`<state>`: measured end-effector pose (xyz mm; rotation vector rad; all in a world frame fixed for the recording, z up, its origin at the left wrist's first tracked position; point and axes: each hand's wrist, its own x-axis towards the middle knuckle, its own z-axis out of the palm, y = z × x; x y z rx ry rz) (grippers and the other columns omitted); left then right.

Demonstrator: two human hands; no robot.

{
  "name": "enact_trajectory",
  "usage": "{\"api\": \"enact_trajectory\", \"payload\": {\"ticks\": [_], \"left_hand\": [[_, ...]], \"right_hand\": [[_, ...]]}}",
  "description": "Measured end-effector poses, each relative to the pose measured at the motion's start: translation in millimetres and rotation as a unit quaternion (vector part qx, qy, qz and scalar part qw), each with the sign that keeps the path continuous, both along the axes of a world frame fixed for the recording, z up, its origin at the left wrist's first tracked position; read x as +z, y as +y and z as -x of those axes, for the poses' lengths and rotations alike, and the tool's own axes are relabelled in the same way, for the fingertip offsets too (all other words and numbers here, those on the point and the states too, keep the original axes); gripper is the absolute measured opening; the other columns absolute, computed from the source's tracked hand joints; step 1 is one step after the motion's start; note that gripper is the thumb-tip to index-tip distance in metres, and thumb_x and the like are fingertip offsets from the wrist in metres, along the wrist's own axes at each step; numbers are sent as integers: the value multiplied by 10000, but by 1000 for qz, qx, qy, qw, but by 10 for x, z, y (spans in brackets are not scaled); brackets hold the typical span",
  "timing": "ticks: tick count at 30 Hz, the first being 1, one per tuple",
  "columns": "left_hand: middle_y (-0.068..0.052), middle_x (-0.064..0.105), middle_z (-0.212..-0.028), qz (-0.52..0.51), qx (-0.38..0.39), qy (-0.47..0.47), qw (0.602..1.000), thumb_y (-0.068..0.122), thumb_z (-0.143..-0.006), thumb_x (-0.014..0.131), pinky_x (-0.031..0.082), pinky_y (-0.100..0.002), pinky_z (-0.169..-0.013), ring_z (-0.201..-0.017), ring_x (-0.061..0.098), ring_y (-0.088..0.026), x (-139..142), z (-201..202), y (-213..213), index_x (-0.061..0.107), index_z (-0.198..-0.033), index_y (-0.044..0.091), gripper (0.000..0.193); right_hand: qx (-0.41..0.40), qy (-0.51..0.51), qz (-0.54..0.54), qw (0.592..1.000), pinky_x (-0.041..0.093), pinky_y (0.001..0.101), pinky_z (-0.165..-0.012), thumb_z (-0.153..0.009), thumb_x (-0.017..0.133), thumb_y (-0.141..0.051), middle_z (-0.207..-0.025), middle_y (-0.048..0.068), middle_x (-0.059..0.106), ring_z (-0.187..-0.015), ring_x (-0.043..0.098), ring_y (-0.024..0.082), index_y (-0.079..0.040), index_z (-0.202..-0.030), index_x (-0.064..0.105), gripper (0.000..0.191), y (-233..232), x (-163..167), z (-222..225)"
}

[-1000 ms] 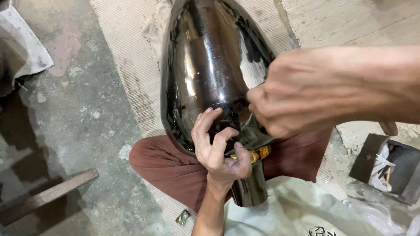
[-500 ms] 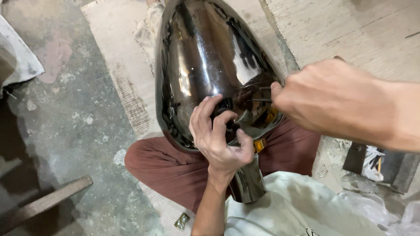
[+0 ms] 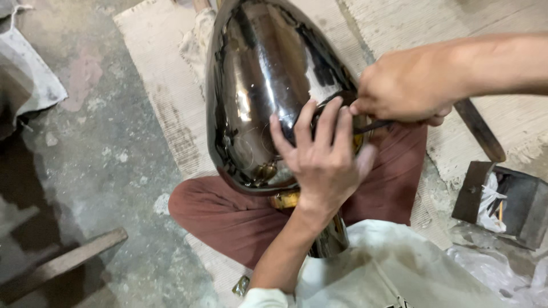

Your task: The person sits on a mat and uses a small pointed tool to engrave circular patterns onto the surface of a polished metal vessel. They repeatedly trace and deepen the lines while holding the vessel steady with their other hand.

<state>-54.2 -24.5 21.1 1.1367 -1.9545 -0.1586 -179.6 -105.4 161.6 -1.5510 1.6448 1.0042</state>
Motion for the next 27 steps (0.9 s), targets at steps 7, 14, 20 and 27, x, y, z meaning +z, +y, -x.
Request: {"api": "enact_trajectory", "payload": {"ticks": [7, 14, 20, 27], "left_hand": [[59, 737, -1152, -49, -47, -10, 998, 196, -908, 820, 266, -523, -1280, -1327, 594, -224, -81, -38, -226, 755, -1028, 135, 150], [-209, 298, -1666, -108, -70, 134, 983, 496, -737, 906, 73, -626, -1296, -1583, 233, -362, -4, -661, -228, 347, -1553, 14, 1100], [-197, 314, -1671, -170, -17, -9, 985, 656, -613, 848, 174, -626, -1279, -1580, 246, -441, -75, -976, -230, 303, -1602, 34, 1289], [-195, 311, -1679, -169, -17, -14, 985, 666, -652, 827, 176, -630, -1276, -1581, 244, -438, -109, -974, -227, 305, -1605, 32, 1258]], "right_hand": [[-22, -50, 82, 995, 605, 388, -776, -940, 642, -413, -892, 96, 788, -775, 755, 216, -198, -1351, 624, 464, -31, 145, -5], [-40, -49, 119, 991, 588, 394, -878, -1017, 529, -270, -1018, 123, 786, -900, 758, 262, -257, -1418, 639, 416, 191, 136, -176], [-93, -22, 80, 992, 611, 427, -725, -1013, 476, -134, -881, 186, 755, -736, 783, 296, -170, -1464, 582, 464, 254, 280, -500], [144, -10, 17, 989, 563, 287, -513, -1082, 319, -104, -853, 137, 703, -614, 672, 180, -33, -1525, 382, 453, 543, 56, -467]]}}
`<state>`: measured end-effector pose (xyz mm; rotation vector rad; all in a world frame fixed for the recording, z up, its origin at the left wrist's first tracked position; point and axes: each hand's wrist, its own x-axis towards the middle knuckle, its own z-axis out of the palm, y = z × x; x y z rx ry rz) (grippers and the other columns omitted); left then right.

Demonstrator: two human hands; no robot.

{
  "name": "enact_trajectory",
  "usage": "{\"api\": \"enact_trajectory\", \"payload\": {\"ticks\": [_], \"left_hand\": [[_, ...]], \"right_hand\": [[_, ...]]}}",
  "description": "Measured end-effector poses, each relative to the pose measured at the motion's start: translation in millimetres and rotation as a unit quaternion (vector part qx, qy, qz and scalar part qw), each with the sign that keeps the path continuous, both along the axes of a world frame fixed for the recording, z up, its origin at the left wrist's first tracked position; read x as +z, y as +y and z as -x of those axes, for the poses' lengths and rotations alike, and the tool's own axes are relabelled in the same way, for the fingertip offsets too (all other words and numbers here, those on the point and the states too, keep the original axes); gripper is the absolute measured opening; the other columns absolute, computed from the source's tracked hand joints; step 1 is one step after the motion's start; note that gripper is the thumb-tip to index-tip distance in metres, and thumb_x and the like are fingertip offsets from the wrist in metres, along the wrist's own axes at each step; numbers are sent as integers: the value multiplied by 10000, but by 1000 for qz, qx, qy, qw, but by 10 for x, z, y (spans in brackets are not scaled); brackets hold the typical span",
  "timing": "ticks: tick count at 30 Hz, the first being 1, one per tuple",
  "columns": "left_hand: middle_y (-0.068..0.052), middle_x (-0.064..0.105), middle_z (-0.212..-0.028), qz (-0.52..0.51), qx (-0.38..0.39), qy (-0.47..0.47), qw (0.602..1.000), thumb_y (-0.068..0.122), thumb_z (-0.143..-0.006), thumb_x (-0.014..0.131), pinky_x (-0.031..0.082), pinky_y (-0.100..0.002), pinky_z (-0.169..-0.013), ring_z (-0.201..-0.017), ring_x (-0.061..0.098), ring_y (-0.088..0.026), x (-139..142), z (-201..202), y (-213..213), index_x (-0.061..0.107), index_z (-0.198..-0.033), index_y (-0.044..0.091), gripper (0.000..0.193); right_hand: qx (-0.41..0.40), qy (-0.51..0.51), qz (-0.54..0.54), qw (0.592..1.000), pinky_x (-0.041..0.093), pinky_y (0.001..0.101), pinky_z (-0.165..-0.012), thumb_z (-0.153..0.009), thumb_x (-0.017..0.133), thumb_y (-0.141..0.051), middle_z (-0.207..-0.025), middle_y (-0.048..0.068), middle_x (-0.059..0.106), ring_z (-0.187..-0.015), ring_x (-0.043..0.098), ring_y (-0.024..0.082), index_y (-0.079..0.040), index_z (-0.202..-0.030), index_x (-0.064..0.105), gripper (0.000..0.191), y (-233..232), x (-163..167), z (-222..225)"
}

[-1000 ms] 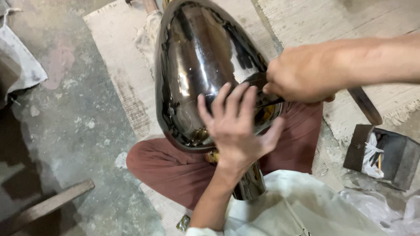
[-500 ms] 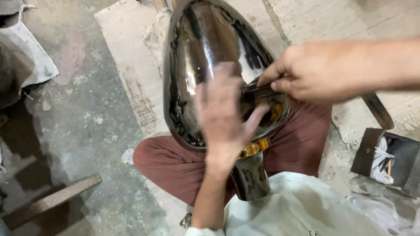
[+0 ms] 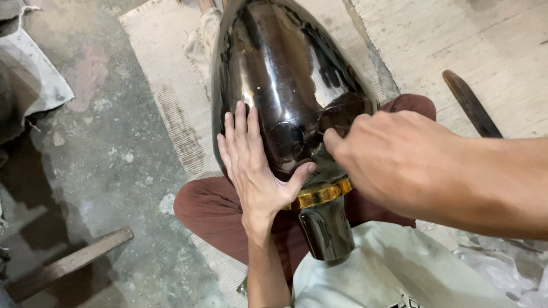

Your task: The person sits on a mat and uses a small pointed tool to engrave circular patterns onto the surface of a polished metal vessel. They repeatedly trace and deepen the lines while holding the vessel steady with their other hand.

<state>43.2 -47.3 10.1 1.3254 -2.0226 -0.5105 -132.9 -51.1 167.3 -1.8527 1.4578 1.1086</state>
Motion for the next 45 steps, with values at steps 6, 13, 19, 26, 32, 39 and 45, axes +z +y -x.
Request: {"api": "enact_trajectory", "payload": {"ticks": [6, 13, 19, 26, 32, 39, 45], "left_hand": [[-188, 307, -1689, -1, 1, -5, 1000, 652, -666, 824, 168, -629, -1284, -1593, 246, -427, -40, -25, -2, 308, -1612, 44, 1237], [-185, 306, -1692, 0, -4, -3, 1000, 641, -674, 814, 174, -624, -1282, -1593, 240, -431, -29, -54, -16, 311, -1613, 45, 1220], [-182, 300, -1703, -1, -1, -8, 1000, 660, -700, 797, 171, -621, -1300, -1608, 238, -427, -14, -66, 9, 308, -1620, 45, 1210], [-189, 282, -1710, -20, -5, -11, 1000, 691, -714, 758, 161, -631, -1298, -1611, 222, -433, 42, -89, 57, 306, -1618, 27, 1210], [-186, 294, -1705, -22, -2, -19, 1000, 699, -717, 745, 153, -632, -1301, -1609, 234, -432, 51, -93, 56, 323, -1610, 22, 1197], [-187, 302, -1708, -17, -5, -22, 1000, 722, -725, 733, 162, -628, -1312, -1615, 244, -430, 51, -124, 44, 323, -1615, 25, 1202], [-199, 301, -1707, -16, -3, -28, 999, 737, -727, 712, 152, -642, -1295, -1611, 242, -438, 28, -140, 32, 324, -1616, 22, 1204]], "right_hand": [[443, 64, 48, 893, 483, 261, -430, -1016, 346, 65, -900, 248, 581, -532, 545, 112, 10, -1589, 159, 605, 147, -132, 414], [180, 89, 45, 979, 422, 217, -379, -1105, 352, -194, -887, 89, 657, -529, 555, 79, -19, -1526, 359, 456, -9, -133, 368], [188, 41, 135, 972, 400, 209, -292, -1013, 373, -116, -952, 179, 659, -433, 534, 54, 41, -1542, 312, 555, 235, -124, 294], [154, 25, 109, 982, 474, 208, -302, -991, 395, -84, -1173, 246, 605, -422, 590, 54, -43, -1527, 297, 547, 146, -202, 448], [313, -41, 79, 946, 541, 250, -364, -1000, 494, -77, -1038, 235, 630, -533, 633, 180, 22, -1510, 377, 533, -198, -209, 580], [621, 22, 7, 784, 470, 272, -433, -995, 610, -202, -796, 138, 654, -554, 621, 165, 82, -980, 656, 288, -527, -161, 565], [650, 32, 34, 759, 434, 248, -446, -1005, 627, -194, -675, 91, 640, -539, 619, 145, 17, -856, 686, 265, -503, 33, 116]]}}
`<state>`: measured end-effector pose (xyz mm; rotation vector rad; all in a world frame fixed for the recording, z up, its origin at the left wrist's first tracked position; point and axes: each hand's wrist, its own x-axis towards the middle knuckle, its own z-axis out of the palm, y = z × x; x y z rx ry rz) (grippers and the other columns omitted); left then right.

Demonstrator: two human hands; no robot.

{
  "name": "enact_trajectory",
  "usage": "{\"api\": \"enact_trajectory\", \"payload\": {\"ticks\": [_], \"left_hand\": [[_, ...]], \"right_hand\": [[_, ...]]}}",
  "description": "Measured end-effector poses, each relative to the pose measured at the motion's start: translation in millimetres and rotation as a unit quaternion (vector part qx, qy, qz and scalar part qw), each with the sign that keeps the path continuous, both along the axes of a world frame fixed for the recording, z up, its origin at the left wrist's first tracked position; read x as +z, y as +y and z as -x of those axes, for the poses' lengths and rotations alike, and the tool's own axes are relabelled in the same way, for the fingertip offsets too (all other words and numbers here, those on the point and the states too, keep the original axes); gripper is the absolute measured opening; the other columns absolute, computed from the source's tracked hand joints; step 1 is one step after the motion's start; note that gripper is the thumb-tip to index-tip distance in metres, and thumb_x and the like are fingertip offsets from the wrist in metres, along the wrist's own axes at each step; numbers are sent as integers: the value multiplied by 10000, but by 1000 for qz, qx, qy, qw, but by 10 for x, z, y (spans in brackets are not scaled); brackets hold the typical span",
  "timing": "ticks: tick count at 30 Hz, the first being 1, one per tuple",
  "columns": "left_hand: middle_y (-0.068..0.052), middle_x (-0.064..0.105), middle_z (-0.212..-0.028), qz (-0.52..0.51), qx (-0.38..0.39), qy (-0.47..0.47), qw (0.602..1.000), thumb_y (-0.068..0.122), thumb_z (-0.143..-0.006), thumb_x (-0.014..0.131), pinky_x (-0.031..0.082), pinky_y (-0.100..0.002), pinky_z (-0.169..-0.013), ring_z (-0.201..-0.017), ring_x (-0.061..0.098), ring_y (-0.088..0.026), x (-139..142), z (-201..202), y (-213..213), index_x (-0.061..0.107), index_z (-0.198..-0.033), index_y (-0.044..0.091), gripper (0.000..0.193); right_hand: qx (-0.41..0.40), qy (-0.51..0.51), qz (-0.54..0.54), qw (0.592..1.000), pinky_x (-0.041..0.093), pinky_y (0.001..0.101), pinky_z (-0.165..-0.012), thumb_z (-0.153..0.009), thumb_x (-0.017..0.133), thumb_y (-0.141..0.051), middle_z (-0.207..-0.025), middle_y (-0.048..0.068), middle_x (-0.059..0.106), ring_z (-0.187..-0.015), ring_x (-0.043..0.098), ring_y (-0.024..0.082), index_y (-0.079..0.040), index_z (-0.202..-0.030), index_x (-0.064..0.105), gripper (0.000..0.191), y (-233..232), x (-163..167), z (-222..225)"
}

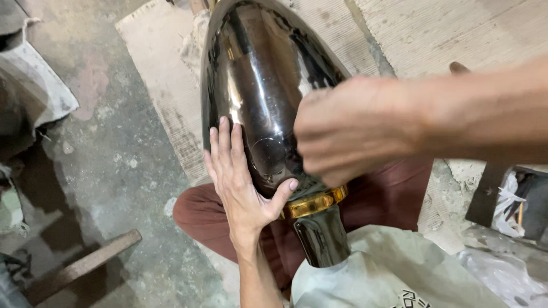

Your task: The person sits on a mat and uses a small pointed tool to engrave circular patterns onto the surface of a polished metal vessel. They repeatedly trace and deepen the lines while holding the vessel steady with their other hand.

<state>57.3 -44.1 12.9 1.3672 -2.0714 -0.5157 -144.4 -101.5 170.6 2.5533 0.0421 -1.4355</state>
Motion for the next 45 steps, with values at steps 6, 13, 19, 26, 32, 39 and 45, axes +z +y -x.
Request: {"api": "enact_trajectory", "payload": {"ticks": [6, 13, 19, 26, 32, 39, 45], "left_hand": [[-184, 322, -1714, -2, 14, 13, 1000, 757, -760, 674, 165, -639, -1298, -1622, 254, -417, -74, -39, 4, 347, -1621, 75, 1146], [-199, 294, -1732, -81, 68, 58, 993, 832, -837, 513, 215, -629, -1275, -1612, 270, -416, -266, -234, -125, 375, -1631, 145, 1059], [-264, 332, -1664, -148, 84, 143, 975, 918, -766, 479, 332, -568, -1201, -1533, 361, -425, -375, -401, -420, 354, -1598, 70, 1195], [-278, 371, -1621, -182, 62, 187, 963, 916, -710, 521, 431, -514, -1156, -1452, 462, -408, -393, -498, -527, 273, -1606, 9, 1298], [-293, 295, -1630, -235, -28, 335, 912, 855, -728, 649, 383, -553, -1202, -1477, 400, -416, -469, -607, -742, 184, -1605, -18, 1322], [-187, 517, -1308, -264, -65, 520, 810, 642, -907, 590, 496, -457, -949, -1164, 553, -302, -775, -626, -733, 440, -1369, 16, 792], [-108, 698, -1001, -271, -62, 603, 748, 434, -1063, 549, 576, -376, -720, -873, 677, -223, -903, -673, -773, 665, -1133, 29, 426]], "right_hand": [[-269, -85, 81, 956, 396, 255, -446, -942, 684, -244, -588, 21, 580, -524, 563, 125, -102, -836, 709, 179, 140, -148, 299], [-665, -526, -74, 525, 271, 318, -357, -841, 764, -369, -469, 124, 409, -343, 319, 147, -114, -1290, 732, 518, 320, -731, 1191], [-872, -488, -33, 20, 501, 226, -458, -1012, 500, -434, -637, -37, 683, -483, 588, 90, -86, -931, 712, 415, 661, -1898, 1008], [-787, -592, -98, -144, 303, 302, -481, -1083, 573, -442, -627, -47, 509, -547, 398, 87, -52, -731, 579, 526, 437, -2356, 670], [-828, -558, -15, -47, 431, 264, -399, -1021, 505, -470, -582, -41, 634, -452, 552, 97, -84, -1018, 776, 472, 662, -2332, 830], [-750, -644, 65, 138, 377, 295, -418, -1058, 404, -541, -412, 16, 475, -438, 632, 125, -124, -1047, 828, 594, 929, -2116, 801], [-713, -695, -78, 45, 498, 244, -453, -1072, 418, -529, -726, 100, 565, -667, 609, 202, -73, -1101, 792, 590, 1090, -2284, 876]]}}
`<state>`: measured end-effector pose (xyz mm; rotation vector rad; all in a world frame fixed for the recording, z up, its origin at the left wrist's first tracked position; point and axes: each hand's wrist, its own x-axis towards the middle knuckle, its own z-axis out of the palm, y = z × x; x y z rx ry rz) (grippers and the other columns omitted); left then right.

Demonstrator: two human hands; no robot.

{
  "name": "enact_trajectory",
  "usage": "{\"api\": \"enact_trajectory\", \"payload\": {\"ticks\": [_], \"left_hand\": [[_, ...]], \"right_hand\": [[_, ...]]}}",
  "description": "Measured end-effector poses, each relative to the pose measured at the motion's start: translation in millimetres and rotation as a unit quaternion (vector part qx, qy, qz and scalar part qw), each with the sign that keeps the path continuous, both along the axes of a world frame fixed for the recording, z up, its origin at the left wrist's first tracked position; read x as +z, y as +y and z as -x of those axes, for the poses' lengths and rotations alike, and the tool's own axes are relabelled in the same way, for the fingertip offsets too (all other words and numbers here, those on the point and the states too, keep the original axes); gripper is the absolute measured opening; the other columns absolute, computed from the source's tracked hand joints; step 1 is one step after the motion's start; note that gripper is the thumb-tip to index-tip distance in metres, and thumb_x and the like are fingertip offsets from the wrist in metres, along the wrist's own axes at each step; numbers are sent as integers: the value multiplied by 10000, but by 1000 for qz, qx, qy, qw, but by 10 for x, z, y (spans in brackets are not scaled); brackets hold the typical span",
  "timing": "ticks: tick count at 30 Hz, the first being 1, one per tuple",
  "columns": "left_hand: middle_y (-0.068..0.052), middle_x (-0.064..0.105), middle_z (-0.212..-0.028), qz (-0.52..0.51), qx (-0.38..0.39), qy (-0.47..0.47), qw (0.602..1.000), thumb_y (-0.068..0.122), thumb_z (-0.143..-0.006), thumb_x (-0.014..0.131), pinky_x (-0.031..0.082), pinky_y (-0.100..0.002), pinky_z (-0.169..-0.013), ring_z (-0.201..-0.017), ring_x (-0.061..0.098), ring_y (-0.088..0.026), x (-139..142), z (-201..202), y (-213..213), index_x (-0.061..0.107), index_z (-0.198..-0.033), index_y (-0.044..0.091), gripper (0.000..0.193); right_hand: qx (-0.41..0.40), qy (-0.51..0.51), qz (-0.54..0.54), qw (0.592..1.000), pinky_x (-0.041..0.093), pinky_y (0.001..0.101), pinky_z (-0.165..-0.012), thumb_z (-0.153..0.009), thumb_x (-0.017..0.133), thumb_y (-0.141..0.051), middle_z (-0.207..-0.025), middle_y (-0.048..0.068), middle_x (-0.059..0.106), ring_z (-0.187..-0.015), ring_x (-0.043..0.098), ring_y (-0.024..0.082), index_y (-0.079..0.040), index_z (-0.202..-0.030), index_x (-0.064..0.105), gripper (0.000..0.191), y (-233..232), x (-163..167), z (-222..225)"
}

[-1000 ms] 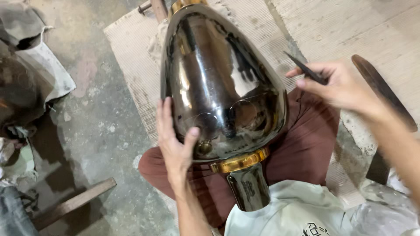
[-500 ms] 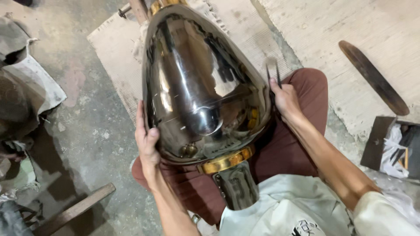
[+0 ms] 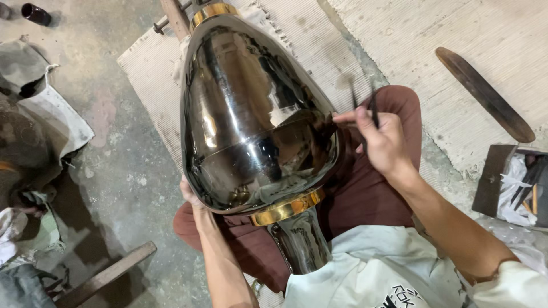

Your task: The person sits on a mat and uses a small pointed tool to engrave circular patterns onto the surface of a polished metal vessel. They repeatedly trace and deepen the lines while holding the vessel steady with their other hand.

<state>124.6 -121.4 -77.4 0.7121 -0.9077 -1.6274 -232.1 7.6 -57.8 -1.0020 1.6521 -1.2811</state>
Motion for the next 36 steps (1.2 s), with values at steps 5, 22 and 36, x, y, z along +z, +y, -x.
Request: {"api": "enact_trajectory", "payload": {"ticks": [5, 22, 36], "left_hand": [[-153, 614, -1147, 4, 14, -117, 993, 444, -1127, 472, 503, -372, -842, -1017, 616, -231, 125, -34, -16, 580, -1269, 3, 476], [-124, 446, -1571, 547, -232, -638, 490, 407, -885, 809, 258, -441, -1312, -1523, 371, -237, 869, 1556, 1367, 648, -1347, 119, 568], [-213, 421, -1591, 328, 152, -657, 662, 568, -793, 725, 209, -656, -1246, -1490, 419, -378, 776, 625, 1083, 495, -1486, 59, 890]], "right_hand": [[-58, -154, -15, 986, 512, 219, -472, -1063, 406, -499, -1091, 184, 768, -937, 774, 227, 23, -1147, 690, 600, 55, -221, 182], [-58, -138, -44, 988, 466, 184, -514, -1104, 443, -428, -1132, 108, 753, -988, 742, 165, -2, -1181, 696, 502, 146, -291, 155], [-45, -118, -55, 991, 469, 184, -488, -1121, 448, -391, -1159, 168, 739, -980, 745, 211, 29, -1188, 667, 478, 217, -261, 248]]}}
